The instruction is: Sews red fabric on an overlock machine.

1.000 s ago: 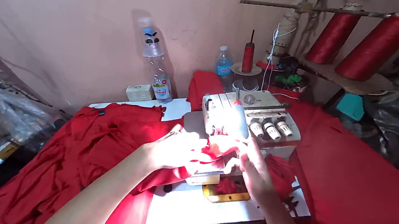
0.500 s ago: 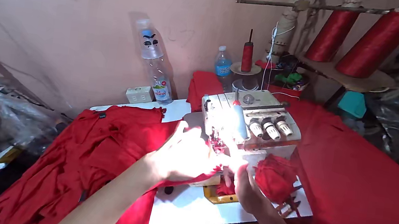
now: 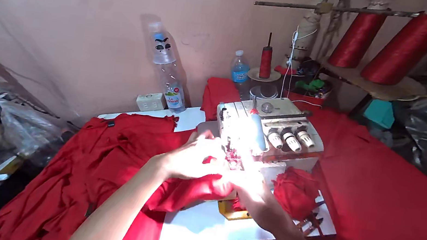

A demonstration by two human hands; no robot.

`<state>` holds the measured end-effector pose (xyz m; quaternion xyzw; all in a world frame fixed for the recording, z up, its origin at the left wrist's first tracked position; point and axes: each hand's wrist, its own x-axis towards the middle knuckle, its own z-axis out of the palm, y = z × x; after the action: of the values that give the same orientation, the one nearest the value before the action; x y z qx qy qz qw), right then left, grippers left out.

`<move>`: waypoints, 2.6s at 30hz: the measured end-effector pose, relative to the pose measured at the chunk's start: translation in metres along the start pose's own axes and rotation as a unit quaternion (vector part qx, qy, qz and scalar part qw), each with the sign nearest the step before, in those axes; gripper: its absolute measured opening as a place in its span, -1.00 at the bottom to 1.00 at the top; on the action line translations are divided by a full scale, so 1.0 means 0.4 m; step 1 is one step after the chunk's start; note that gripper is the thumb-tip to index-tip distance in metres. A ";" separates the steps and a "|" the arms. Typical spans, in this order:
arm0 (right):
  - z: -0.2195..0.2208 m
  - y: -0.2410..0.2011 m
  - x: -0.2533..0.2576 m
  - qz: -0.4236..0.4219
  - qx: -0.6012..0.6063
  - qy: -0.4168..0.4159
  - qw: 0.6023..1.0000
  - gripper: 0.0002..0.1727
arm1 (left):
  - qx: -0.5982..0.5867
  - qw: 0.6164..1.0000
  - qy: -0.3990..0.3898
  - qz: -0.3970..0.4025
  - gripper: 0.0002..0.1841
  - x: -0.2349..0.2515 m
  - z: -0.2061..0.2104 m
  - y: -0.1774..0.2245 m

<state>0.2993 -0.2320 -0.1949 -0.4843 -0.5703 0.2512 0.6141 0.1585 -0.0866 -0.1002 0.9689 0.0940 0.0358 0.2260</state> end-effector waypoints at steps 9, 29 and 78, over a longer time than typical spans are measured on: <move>0.040 0.062 -0.116 -0.140 -0.013 0.114 0.984 -0.18 | -0.036 0.999 0.023 -0.013 -0.69 0.017 0.077 -0.061; -0.035 0.102 -0.020 -0.051 -0.011 0.044 0.998 -0.47 | 0.012 0.987 0.154 -0.053 -0.77 0.013 0.056 -0.087; 0.012 0.099 -0.125 -0.047 -0.051 0.082 0.994 -0.75 | 0.181 0.872 0.391 -0.232 -0.74 -0.066 0.274 0.028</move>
<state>0.2933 -0.2575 -0.2532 -0.5071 -0.5519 0.1521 0.6443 0.1468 -0.1489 -0.1940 0.8500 0.4013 0.3410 -0.0072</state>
